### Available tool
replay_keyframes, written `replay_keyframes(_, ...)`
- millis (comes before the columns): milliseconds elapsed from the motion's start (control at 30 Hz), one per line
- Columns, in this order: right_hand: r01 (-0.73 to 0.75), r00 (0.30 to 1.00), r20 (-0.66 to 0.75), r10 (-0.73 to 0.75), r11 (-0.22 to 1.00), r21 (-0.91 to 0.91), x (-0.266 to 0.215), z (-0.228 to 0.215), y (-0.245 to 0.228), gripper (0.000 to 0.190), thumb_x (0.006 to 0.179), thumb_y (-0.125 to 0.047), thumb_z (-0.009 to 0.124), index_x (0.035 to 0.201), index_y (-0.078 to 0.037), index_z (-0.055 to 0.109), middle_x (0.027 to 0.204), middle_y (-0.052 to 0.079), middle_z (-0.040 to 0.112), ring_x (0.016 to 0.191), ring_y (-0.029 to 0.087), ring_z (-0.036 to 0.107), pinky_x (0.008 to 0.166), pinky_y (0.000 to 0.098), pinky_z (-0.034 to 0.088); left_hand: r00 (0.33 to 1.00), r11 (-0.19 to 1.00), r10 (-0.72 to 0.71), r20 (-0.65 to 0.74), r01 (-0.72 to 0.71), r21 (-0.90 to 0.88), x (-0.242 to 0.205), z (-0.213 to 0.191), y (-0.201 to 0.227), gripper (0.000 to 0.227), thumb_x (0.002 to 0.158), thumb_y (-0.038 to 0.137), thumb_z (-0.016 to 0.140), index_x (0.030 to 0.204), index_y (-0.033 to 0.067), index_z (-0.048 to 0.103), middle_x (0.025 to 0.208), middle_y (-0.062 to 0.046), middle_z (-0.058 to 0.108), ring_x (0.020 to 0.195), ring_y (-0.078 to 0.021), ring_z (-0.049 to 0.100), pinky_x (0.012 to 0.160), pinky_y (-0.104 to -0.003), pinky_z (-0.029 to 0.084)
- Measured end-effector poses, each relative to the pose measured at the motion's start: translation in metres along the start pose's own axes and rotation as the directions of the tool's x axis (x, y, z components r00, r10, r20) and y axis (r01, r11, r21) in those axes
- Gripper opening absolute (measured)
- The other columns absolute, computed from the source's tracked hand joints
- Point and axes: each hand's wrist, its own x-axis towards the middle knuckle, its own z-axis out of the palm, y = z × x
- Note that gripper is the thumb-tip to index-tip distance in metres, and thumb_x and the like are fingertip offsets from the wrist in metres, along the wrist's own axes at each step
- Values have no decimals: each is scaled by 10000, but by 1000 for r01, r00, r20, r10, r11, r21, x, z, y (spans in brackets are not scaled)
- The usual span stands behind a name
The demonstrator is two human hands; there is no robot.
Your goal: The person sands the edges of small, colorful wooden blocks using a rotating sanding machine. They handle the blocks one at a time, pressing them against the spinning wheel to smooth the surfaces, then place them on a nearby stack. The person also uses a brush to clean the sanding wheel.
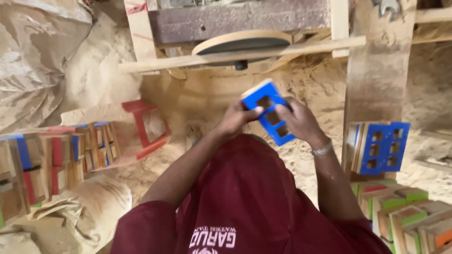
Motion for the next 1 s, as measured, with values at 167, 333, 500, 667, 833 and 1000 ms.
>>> replay_keyframes(167, 140, 978, -174, -115, 980, 141, 19, 32, -44, 570, 982, -351, 691, 1388, 6, 511, 993, 105, 679, 865, 174, 645, 736, 325, 540, 946, 939, 39, -320, -144, -312, -47, -36, 7, 438, 907, -9, 614, 1334, 74, 559, 1219, -84, 680, 1084, -242, 684, 918, -437, 586)
replay_keyframes(333, -236, 954, 63, 292, 606, 760, 50, 84, -69, 469, 943, -519, 588, 1164, -106, 591, 896, 14, 699, 735, 125, 699, 592, 314, 594, 847, 833, 235, -477, -428, -351, -39, -65, 29, 210, 1039, -39, 661, 1223, 20, 578, 1107, -99, 641, 956, -238, 628, 838, -426, 538)
replay_keyframes(500, -195, 949, 93, 300, 330, 923, 100, 131, -76, 500, 1023, -599, 541, 1002, -108, 634, 743, 38, 642, 596, 141, 608, 507, 280, 466, 777, 819, 244, -581, -486, -305, -19, -89, 51, 194, 989, -11, 631, 1176, 17, 590, 1081, -103, 651, 962, -247, 653, 884, -479, 583)
replay_keyframes(667, -188, 914, -41, 403, 512, 838, 126, 159, -91, 536, 986, -638, 468, 909, -131, 624, 627, 34, 591, 444, 122, 495, 398, 272, 369, 753, 840, 98, -651, -413, -351, -10, -110, 79, 257, 976, -21, 568, 1230, 7, 584, 1129, -133, 642, 980, -284, 663, 902, -517, 582)
replay_keyframes(833, -220, 902, -64, 428, 582, 782, 137, 177, -97, 581, 1003, -673, 409, 798, -142, 525, 572, -19, 466, 391, 85, 396, 345, 263, 309, 724, 880, 14, -690, -337, -336, -17, -128, 89, 294, 996, -26, 533, 1288, 10, 542, 1211, -143, 612, 1039, -306, 628, 927, -541, 563)
replay_keyframes(1000, -146, 893, -174, 415, 632, 761, 150, 177, -78, 573, 1042, -637, 405, 788, -133, 509, 588, -32, 416, 439, 79, 358, 386, 274, 274, 747, 885, 66, -661, -350, -307, -8, -121, 88, 331, 998, -31, 515, 1324, 31, 525, 1250, -153, 594, 1096, -316, 622, 950, -547, 562)
